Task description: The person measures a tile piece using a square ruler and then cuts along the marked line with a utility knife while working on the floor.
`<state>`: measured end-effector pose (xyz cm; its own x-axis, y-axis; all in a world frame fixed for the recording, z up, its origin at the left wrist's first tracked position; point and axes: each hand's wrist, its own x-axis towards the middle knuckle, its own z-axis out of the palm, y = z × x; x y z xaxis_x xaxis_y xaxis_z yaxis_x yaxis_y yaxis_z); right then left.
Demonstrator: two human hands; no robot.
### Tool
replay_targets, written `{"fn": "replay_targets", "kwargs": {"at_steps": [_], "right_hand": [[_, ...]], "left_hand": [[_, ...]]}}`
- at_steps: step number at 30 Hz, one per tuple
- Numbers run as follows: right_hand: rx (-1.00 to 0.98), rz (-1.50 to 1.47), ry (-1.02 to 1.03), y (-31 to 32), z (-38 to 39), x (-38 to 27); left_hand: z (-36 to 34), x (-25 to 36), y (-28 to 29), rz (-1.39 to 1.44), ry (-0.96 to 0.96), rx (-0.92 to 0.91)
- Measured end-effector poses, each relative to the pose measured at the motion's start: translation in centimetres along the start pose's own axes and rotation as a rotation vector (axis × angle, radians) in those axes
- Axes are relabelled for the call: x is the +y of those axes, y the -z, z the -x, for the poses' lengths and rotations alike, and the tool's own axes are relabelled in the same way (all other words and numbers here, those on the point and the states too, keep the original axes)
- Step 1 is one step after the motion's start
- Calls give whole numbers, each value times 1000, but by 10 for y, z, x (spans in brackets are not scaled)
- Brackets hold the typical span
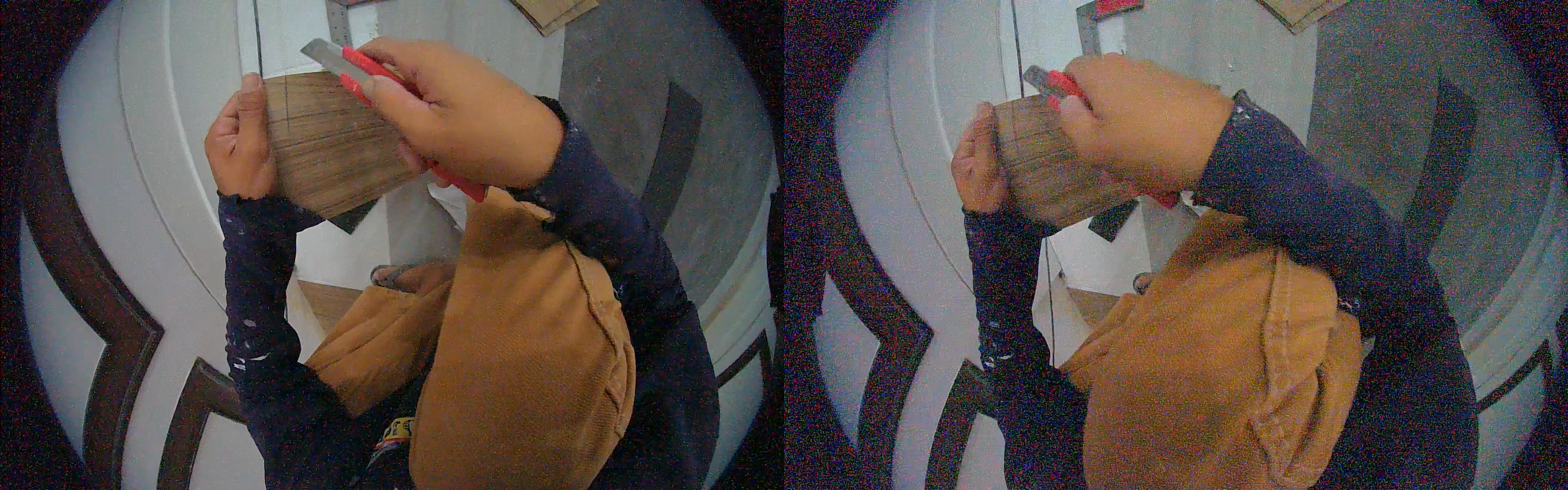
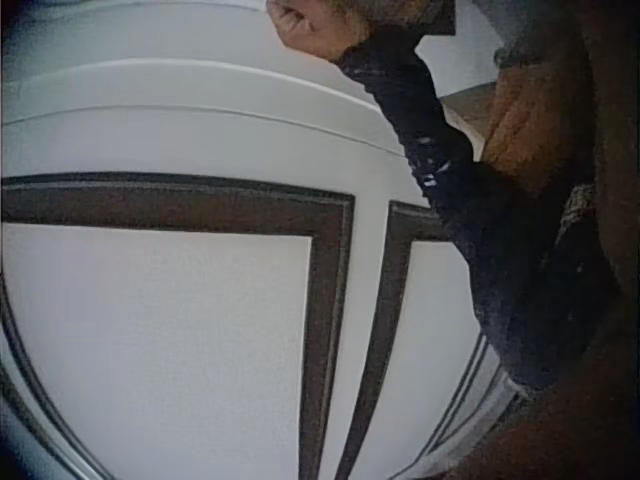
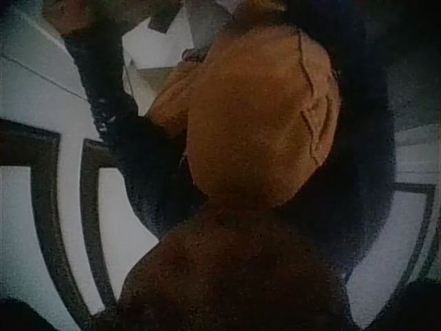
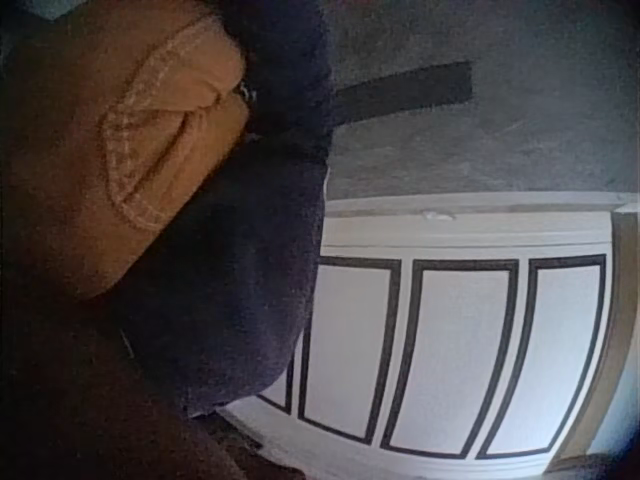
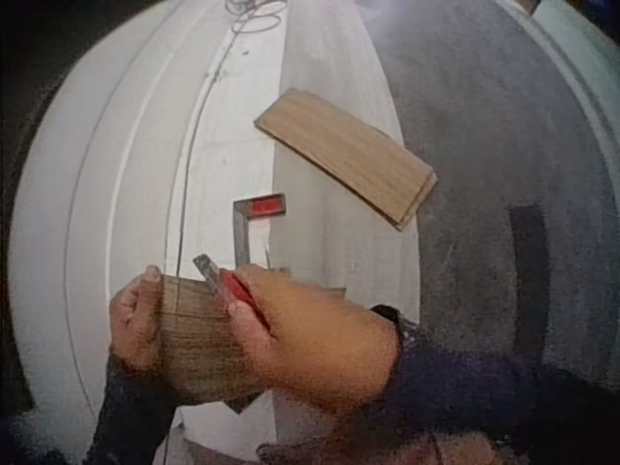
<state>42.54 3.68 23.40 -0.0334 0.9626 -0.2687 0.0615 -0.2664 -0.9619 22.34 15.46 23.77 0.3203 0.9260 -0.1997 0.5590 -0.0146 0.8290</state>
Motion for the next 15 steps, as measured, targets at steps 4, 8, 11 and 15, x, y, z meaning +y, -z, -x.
{"fn": "replay_targets", "kwargs": {"at_steps": [4,8,11,15], "right_hand": [[49,-84,74,-5,-3,5],[9,-53,107,-10,-2,-2],[-2,-21,112,-11,1,-9],[-15,25,122,-8,10,-14]], "left_hand": [[-2,-5,2,135,66,-65],[-1,-6,5,260,121,-94],[-2,-6,6,261,141,-92],[9,8,-2,145,87,-22]]}}
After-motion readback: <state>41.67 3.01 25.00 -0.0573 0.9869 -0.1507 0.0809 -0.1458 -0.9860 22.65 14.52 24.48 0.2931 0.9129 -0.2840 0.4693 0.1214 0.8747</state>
